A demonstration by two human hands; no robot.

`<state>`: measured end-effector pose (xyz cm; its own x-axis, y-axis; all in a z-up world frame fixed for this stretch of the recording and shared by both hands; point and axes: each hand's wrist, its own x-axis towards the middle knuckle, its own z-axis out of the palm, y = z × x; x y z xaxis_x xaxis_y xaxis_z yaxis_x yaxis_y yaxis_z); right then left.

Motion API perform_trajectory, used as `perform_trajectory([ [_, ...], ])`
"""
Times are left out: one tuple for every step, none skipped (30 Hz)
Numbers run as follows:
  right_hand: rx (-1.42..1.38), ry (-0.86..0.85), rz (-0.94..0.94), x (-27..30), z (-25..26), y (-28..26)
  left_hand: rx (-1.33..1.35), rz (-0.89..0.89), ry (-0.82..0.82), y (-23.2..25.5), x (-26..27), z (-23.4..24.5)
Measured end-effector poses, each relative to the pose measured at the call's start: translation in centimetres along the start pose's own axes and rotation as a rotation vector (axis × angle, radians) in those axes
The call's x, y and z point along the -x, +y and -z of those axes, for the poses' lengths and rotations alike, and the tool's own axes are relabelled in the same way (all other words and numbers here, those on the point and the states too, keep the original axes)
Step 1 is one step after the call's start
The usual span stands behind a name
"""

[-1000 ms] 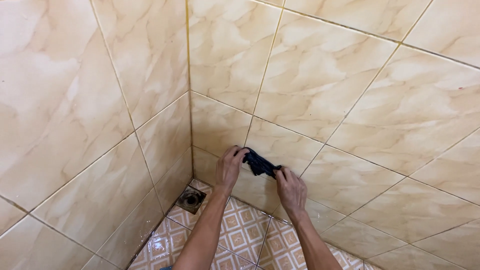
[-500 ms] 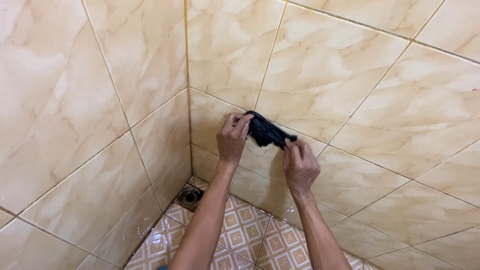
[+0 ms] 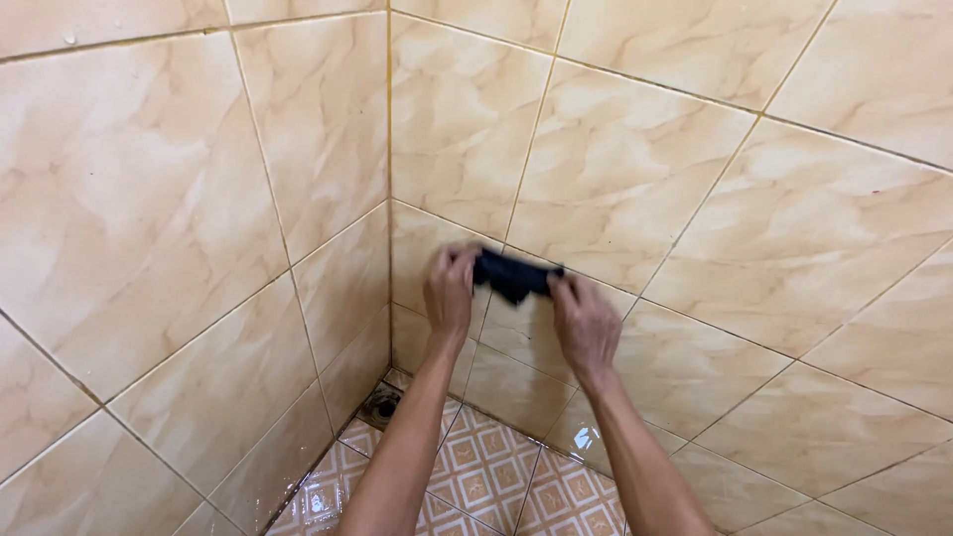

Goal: The person scoops water from a large metal tub into a blue plastic cup and pours it onto the tiled bathroom walls. They then use a black cloth to wipe the wet tiles, repeatedly dipping the cloth into the cup to rinse it while cleaning the wall surfaces.

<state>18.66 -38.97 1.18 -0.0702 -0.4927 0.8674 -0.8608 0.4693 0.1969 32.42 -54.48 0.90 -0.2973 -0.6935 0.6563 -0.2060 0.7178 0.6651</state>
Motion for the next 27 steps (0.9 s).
perform_trajectory([
  [0.003, -0.003, 0.002, -1.6, 0.3, -0.2, 0.003, 0.003, -0.001, 0.1, -1.6, -0.5],
  [0.022, 0.083, -0.013, -3.3, 0.5, -0.5, 0.037, -0.054, 0.111, 0.0, -3.2, -1.0],
  [0.038, 0.17, -0.024, -5.2, 0.6, -0.7, 0.069, -0.108, 0.229, 0.0, -4.9, -1.5],
  [0.038, 0.168, -0.016, -5.0, 0.1, -0.7, 0.071, -0.102, 0.233, -0.7, -5.1, -2.0],
  [0.028, 0.177, -0.032, -4.6, -0.5, -0.9, 0.03, -0.128, 0.248, -1.7, -5.0, -2.4],
  [0.019, 0.185, -0.047, -4.1, -1.1, -1.1, -0.012, -0.154, 0.263, -2.6, -4.9, -2.9],
  [0.013, 0.181, -0.047, -2.7, -2.0, -1.7, -0.017, -0.149, 0.262, -4.3, -3.7, -3.5],
  [0.004, 0.14, -0.031, -1.3, -2.9, -2.3, -0.072, -0.109, 0.263, -6.0, -2.4, -4.2],
  [-0.002, 0.096, -0.016, 0.2, -3.7, -2.9, -0.125, -0.069, 0.259, -7.6, -0.9, -4.9],
  [-0.004, 0.089, -0.017, 2.5, -4.7, -3.3, -0.128, -0.065, 0.254, -8.6, 0.9, -4.8],
  [-0.047, 0.018, 0.016, 4.5, -6.0, -3.8, -0.108, 0.025, 0.17, -9.6, 2.3, -4.5],
  [-0.089, -0.053, 0.051, 6.4, -7.1, -4.4, -0.088, 0.114, 0.085, -10.5, 3.7, -4.3],
  [-0.096, -0.055, 0.053, 8.2, -8.4, -4.7, -0.093, 0.119, 0.086, -11.4, 4.7, -4.5],
  [-0.086, -0.19, 0.093, 10.0, -9.6, -5.1, 0.064, 0.295, 0.043, -12.2, 5.7, -4.6],
  [-0.075, -0.319, 0.133, 11.7, -10.8, -5.6, 0.224, 0.465, 0.001, -13.1, 6.6, -4.7],
  [-0.08, -0.316, 0.133, 11.8, -11.1, -5.8, 0.219, 0.464, 0.005, -14.0, 6.9, -5.2],
  [-0.072, -0.362, 0.151, 11.7, -11.2, -5.8, 0.255, 0.498, 0.009, -14.8, 7.2, -5.8],
  [-0.064, -0.408, 0.169, 11.7, -11.4, -5.8, 0.292, 0.531, 0.012, -15.6, 7.5, -6.3],
  [-0.065, -0.405, 0.17, 10.1, -10.3, -5.9, 0.291, 0.53, 0.014, -15.2, 6.1, -5.9],
  [-0.062, -0.306, 0.149, 8.5, -9.1, -5.9, 0.287, 0.506, 0.047, -14.7, 4.7, -5.4],
  [-0.06, -0.201, 0.129, 6.6, -8.2, -6.0, 0.282, 0.478, 0.083, -14.3, 3.0, -4.9],
  [-0.062, -0.193, 0.131, 3.4, -7.9, -6.2, 0.281, 0.472, 0.09, -13.1, 0.5, -3.7],
  [-0.05, -0.091, 0.1, 1.2, -7.1, -6.2, 0.228, 0.384, 0.142, -11.8, -1.0, -2.8],
  [-0.036, 0.011, 0.07, -1.1, -6.5, -6.3, 0.175, 0.296, 0.194, -10.6, -2.7, -1.9],
  [-0.037, 0.015, 0.073, -3.0, -5.9, -6.4, 0.175, 0.294, 0.199, -9.0, -4.8, -1.2],
  [-0.01, 0.122, 0.024, -5.0, -5.4, -6.5, 0.142, 0.094, 0.323, -7.4, -7.0, -0.4],
  [0.017, 0.224, -0.026, -6.9, -4.8, -6.7, 0.105, -0.105, 0.439, -5.9, -9.1, 0.3],
])
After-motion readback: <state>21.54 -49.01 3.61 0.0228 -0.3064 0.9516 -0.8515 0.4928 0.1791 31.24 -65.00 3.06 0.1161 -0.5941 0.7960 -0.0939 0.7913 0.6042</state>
